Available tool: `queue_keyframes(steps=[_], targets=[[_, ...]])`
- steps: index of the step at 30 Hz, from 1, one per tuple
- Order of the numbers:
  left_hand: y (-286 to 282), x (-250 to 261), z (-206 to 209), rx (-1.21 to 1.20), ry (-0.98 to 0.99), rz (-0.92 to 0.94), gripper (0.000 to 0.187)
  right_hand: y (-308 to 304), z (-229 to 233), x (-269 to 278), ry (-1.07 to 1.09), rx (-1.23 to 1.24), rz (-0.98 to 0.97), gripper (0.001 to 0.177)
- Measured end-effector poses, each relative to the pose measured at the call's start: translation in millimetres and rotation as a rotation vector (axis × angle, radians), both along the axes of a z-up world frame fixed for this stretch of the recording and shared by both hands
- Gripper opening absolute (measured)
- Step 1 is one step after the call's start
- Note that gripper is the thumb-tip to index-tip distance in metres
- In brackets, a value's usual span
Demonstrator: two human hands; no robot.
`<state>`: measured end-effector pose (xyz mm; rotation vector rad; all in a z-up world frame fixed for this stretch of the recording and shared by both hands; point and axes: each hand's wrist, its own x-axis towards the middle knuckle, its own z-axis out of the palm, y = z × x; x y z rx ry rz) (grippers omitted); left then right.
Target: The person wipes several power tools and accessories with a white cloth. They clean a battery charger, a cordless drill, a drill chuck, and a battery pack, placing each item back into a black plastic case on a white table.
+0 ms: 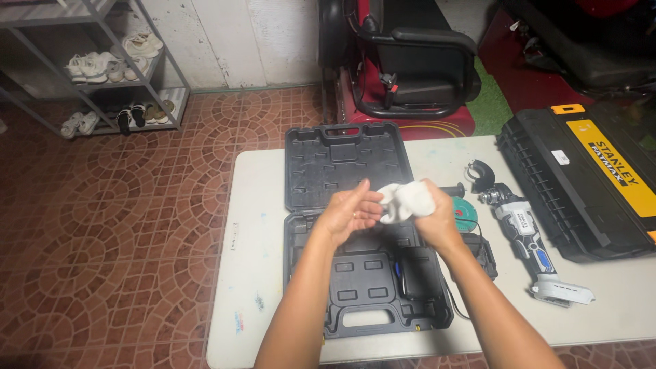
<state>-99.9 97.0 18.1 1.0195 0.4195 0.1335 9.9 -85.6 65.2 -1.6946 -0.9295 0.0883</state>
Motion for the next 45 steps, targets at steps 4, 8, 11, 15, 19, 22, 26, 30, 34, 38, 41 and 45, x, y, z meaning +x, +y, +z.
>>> queue_keyframes(steps=[4,8,11,15,19,22,26,30,34,38,41,45], targets=[[-29,4,-15,0.524,-0.069,0.049,0.035,7,-23,4,0.529,0.277,0.032,0.045],[-49,5,-19,0.318,-0.053,-0.018,0.038,10,-31,6,0.599,0.298,0.022,0.048],[-58,-3,-12,0.578,-0.068,0.059,0.037,5,-26,11,0.463,0.203,0.041,0.043],[-65,-20,-2,0.812,-0.071,0.170,0.034,-13,-4,21,-0.130,-0.215,-0.333,0.051],[-67,-23,3,0.657,0.005,0.111,0.034,-20,18,20,-0.125,0.026,-0.211,0.040],[-72,-15,3,0.622,-0.049,0.098,0.037,-11,18,11,-0.334,0.010,-0.090,0.037],[-73,-10,1,0.587,-0.050,0.018,0.030,4,7,6,-0.020,-0.037,-0.248,0.031],[-72,-12,-10,0.525,-0.016,-0.021,0.036,-10,5,19,-0.265,0.025,-0.447,0.044],[-62,-6,-25,0.222,-0.062,0.042,0.035,-16,9,13,-0.262,0.041,-0.461,0.051],[-63,12,-30,-0.084,-0.140,0.129,0.033,0,-4,-34,-0.392,0.001,-0.182,0.058],[-57,18,-29,-0.227,-0.214,0.193,0.030,-7,-13,-59,-0.418,-0.141,-0.066,0.040],[-36,12,-33,-0.082,-0.153,0.186,0.038,-37,-7,-52,-0.459,-0.220,0.081,0.040]])
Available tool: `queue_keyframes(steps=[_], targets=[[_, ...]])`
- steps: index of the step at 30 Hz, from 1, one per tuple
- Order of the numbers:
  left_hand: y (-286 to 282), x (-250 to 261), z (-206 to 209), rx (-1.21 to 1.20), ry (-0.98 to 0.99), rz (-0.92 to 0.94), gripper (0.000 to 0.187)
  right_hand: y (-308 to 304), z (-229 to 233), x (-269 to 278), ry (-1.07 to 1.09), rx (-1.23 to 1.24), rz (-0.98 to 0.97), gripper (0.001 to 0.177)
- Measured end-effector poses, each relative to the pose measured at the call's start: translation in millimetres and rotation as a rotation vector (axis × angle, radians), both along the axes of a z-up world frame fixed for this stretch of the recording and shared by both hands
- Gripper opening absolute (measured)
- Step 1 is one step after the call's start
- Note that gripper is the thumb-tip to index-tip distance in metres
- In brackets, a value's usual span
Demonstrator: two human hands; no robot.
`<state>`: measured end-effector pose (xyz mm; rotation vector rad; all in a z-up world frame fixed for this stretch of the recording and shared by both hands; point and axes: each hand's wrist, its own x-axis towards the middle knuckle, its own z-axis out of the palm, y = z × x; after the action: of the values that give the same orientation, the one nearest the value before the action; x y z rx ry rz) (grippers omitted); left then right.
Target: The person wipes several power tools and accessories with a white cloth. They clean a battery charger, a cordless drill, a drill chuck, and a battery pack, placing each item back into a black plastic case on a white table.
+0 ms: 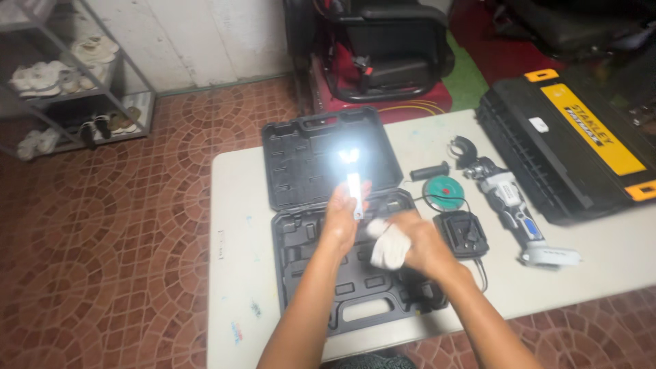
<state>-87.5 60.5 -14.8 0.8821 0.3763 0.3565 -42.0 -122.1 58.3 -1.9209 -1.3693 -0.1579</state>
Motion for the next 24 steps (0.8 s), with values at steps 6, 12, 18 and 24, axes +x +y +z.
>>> queue_keyframes(steps=[6,12,18,24], targets=[[-60,34,-4,-0.080,-0.115,-0.032,0.029,2,10,11,-0.070,0.309,-0.345,0.033],[-75,34,-17,0.066,0.047,-0.065,0.029,-61,-24,21,0.250,-0.190,-0.095,0.041],[-158,91,-63,0.336,0.121,-0.115,0.028,-139,-35,76,0.422,-0.181,-0.630,0.039],[-268,146,-85,0.394,0.291,-0.117,0.025,-204,-37,145,0.702,0.020,-0.759,0.040]])
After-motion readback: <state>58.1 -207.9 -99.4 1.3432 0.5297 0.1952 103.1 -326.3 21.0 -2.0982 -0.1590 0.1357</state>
